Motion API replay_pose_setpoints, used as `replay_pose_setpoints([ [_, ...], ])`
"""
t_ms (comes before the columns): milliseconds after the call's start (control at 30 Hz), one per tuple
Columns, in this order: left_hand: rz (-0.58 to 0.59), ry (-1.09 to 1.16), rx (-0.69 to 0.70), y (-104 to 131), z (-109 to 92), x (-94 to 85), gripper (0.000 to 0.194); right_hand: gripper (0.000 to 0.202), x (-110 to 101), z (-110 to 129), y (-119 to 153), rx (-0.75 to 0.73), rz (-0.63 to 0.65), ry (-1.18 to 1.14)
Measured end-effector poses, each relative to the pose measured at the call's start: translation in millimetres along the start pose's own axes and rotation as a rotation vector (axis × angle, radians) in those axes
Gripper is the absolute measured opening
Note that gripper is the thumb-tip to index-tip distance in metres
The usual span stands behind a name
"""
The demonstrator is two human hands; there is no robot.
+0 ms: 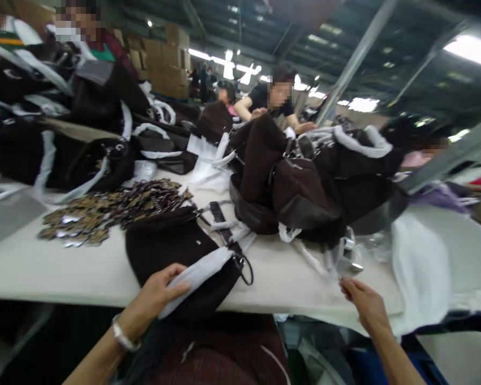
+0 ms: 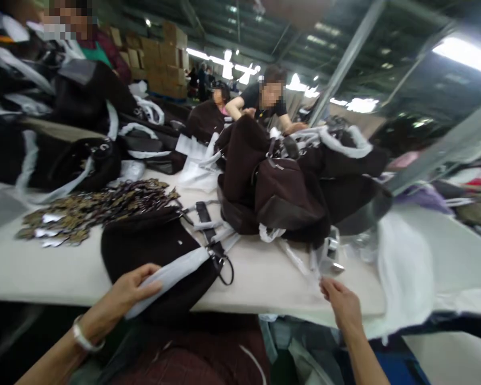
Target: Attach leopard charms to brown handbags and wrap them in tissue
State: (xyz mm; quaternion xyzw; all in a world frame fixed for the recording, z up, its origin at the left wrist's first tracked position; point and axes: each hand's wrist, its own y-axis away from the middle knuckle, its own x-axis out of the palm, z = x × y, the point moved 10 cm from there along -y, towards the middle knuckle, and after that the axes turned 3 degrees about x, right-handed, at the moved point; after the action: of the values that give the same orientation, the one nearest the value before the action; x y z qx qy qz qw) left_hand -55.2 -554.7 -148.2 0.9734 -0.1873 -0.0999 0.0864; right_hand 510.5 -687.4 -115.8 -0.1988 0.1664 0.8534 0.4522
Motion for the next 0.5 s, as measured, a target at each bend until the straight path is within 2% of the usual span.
replay_pose_setpoints([
  [33,-0.013,0.044,-0.006,1.1,-0.1,0.0,0.04,0.03,30.7,14.5,20.0,-0.006,0.109,-0.038],
  [100,-0.022,0.116,-0.04,2.3,4.1,1.6,0.041,0.042,100.3,58.8,79.5,-0.089,0.351,-0.109],
  [200,-0.027,0.145,-0.057,3.9,6.7,3.1,0.04,0.033,197.2,124.6,194.4,-0.188,0.721,-0.148],
  [267,-0.03,0.124,-0.035,5.2,4.1,3.3,0.038,0.03,245.0,152.4,258.7,-0.217,0.921,-0.201],
  [300,-0.036,0.113,-0.013,5.8,1.9,2.9,0.037,0.035,262.7,160.3,280.3,-0.236,0.983,-0.218],
  [333,-0.042,0.105,0.011,6.4,-0.3,2.5,0.036,0.043,277.1,163.7,294.4,-0.254,1.022,-0.219],
  [400,-0.055,0.09,0.045,7.5,-2.7,1.7,0.032,0.053,296.1,160.1,301.6,-0.296,1.015,-0.158],
  [500,-0.076,0.05,0.055,9.0,-1.8,0.5,0.026,0.04,307.5,144.5,289.0,-0.339,0.908,0.014],
])
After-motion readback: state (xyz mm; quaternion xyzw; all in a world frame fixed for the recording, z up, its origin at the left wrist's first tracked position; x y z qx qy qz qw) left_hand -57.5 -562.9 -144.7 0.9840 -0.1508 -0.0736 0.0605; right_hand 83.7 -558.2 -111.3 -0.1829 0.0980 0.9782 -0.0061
